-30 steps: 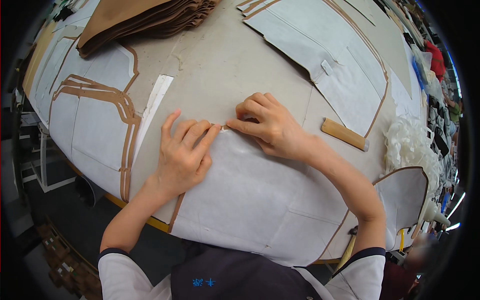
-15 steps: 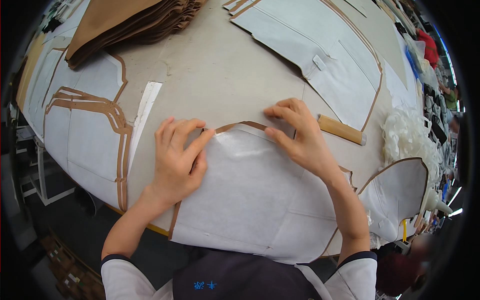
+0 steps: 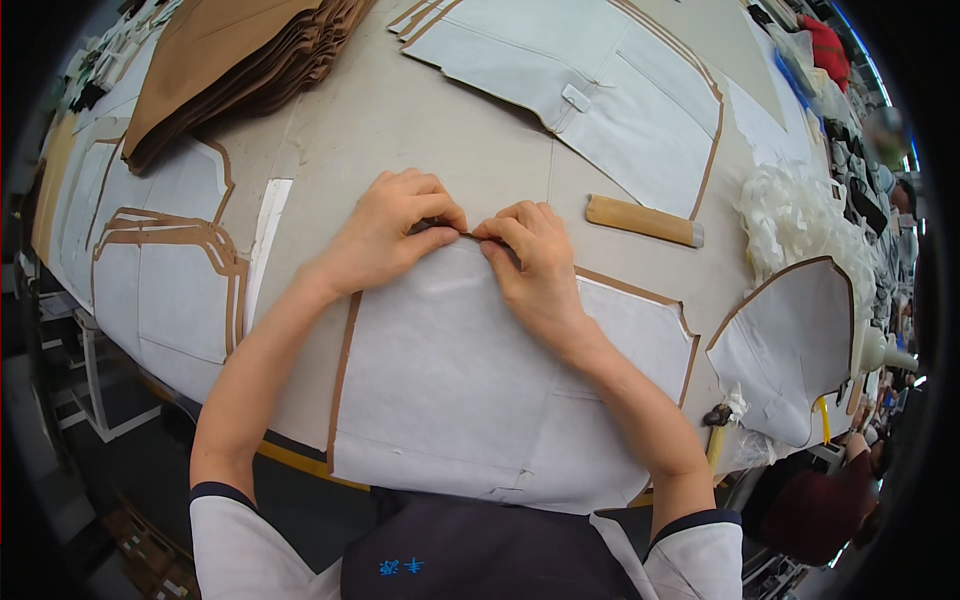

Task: Assembling leather or fabric components by folding edges and securing them using glue and a mallet.

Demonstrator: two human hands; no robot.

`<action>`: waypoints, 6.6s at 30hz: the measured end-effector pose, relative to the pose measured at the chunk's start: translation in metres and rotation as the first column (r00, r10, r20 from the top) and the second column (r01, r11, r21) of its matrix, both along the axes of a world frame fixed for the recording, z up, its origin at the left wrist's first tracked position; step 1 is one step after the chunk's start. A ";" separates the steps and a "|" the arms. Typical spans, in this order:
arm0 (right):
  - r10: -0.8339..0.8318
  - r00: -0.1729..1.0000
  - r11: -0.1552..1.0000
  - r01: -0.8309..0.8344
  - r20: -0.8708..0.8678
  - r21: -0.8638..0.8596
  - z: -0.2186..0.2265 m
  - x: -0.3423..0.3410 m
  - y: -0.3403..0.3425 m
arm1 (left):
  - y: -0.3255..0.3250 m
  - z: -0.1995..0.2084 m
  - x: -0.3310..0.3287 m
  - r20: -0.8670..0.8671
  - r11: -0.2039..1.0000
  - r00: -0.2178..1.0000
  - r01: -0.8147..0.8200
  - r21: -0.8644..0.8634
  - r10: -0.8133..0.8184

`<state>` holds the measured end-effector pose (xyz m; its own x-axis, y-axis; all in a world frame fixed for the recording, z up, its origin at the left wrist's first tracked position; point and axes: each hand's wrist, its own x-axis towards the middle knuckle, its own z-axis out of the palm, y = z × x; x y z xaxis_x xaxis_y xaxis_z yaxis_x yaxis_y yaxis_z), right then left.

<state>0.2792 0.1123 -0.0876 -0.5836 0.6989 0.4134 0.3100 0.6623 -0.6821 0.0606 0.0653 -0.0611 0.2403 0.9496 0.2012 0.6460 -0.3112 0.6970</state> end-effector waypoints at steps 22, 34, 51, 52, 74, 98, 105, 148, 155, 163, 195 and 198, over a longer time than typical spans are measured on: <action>0.045 0.987 0.944 -0.093 0.157 0.316 -0.002 0.086 -0.002 | -0.033 -0.001 0.037 -0.553 0.887 0.811 0.097 0.452 0.193; -0.091 0.994 0.996 0.092 0.063 -0.014 0.012 0.114 -0.001 | -0.030 -0.006 0.132 -0.320 0.931 0.898 -0.207 0.301 0.303; -0.053 0.995 0.982 0.037 0.084 0.187 -0.002 0.122 -0.001 | -0.030 -0.019 0.134 -0.261 0.948 0.949 -0.094 0.303 0.178; -0.054 0.994 0.980 0.035 0.090 0.197 -0.002 0.123 -0.001 | -0.030 -0.018 0.136 -0.264 0.948 0.947 -0.099 0.304 0.183; -0.037 0.999 0.997 0.039 0.027 -0.068 0.008 0.117 0.009 | -0.036 -0.013 0.147 -0.136 0.951 0.958 -0.219 0.220 0.252; 0.146 0.969 0.889 -0.216 0.197 0.403 0.006 0.124 0.011 | -0.023 -0.017 0.130 -0.102 0.978 0.988 -0.097 0.183 0.117; 0.133 0.969 0.868 -0.215 0.208 0.448 0.005 0.127 0.008 | -0.029 -0.009 0.120 0.061 0.988 0.988 -0.143 0.058 0.139; 0.152 0.826 0.952 -0.269 0.543 0.143 0.073 0.316 0.042 | -0.024 -0.016 0.287 -0.294 0.950 0.955 0.120 0.288 -0.031; 0.189 0.829 0.921 -0.335 0.526 0.198 0.069 0.310 0.054 | -0.023 -0.015 0.287 -0.324 0.949 0.945 0.136 0.285 -0.038; 0.216 0.817 0.895 -0.385 0.535 0.227 0.065 0.301 0.067 | -0.022 -0.016 0.286 -0.331 0.953 0.942 0.145 0.268 -0.050; 0.549 0.565 0.618 -0.770 0.616 0.155 0.072 0.240 0.138 | -0.022 -0.015 0.287 -0.335 0.951 0.942 0.105 0.292 -0.001; 0.559 0.552 0.597 -0.785 0.619 0.162 0.072 0.231 0.139 | -0.023 -0.015 0.287 -0.339 0.947 0.941 0.112 0.299 -0.004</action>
